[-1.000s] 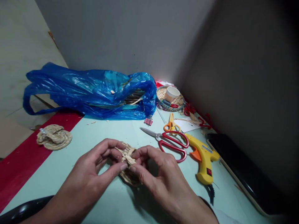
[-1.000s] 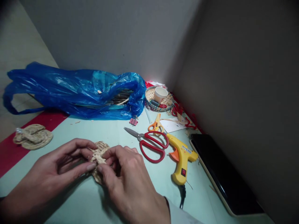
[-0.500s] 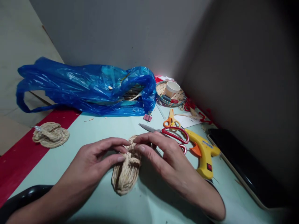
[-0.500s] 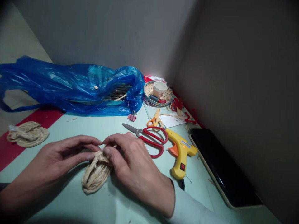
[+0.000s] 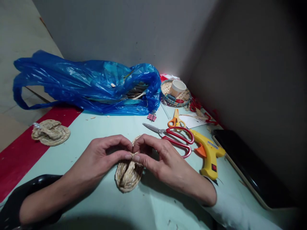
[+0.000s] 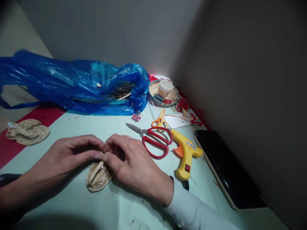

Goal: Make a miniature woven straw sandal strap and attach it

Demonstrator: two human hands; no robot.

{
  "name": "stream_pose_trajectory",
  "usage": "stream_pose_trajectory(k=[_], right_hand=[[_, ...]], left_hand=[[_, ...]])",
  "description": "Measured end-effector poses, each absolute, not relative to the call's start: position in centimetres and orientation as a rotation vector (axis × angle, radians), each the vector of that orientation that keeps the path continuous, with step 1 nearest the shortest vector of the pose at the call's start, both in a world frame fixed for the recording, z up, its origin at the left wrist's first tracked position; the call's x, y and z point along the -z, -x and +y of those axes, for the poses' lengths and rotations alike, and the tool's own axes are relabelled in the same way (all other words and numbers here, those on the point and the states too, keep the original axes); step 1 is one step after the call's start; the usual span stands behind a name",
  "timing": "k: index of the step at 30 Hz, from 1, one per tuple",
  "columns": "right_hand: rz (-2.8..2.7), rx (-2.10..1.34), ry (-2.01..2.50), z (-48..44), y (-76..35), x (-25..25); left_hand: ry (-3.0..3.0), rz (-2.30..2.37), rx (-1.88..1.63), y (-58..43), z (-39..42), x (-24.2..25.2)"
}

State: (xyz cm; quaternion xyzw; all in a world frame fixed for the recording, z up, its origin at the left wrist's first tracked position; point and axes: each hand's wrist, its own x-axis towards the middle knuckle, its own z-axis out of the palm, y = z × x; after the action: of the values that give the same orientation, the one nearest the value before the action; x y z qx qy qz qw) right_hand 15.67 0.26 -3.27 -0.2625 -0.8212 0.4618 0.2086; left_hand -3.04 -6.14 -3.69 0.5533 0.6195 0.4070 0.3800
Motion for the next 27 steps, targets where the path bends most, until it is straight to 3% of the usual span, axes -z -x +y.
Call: stream_pose_trajectory(k=[16, 27], right_hand=[[-2.192, -1.592, 0.617, 0.8, -15.8, 3.4], [-1.925, -1.655, 0.619, 0.5, -15.6, 4.3]], left_hand=[[-1.402, 1.525, -1.087, 3.3, -6.5, 4.1], [-1.310, 1.784, -1.229, 3.4, -7.3, 3.3]])
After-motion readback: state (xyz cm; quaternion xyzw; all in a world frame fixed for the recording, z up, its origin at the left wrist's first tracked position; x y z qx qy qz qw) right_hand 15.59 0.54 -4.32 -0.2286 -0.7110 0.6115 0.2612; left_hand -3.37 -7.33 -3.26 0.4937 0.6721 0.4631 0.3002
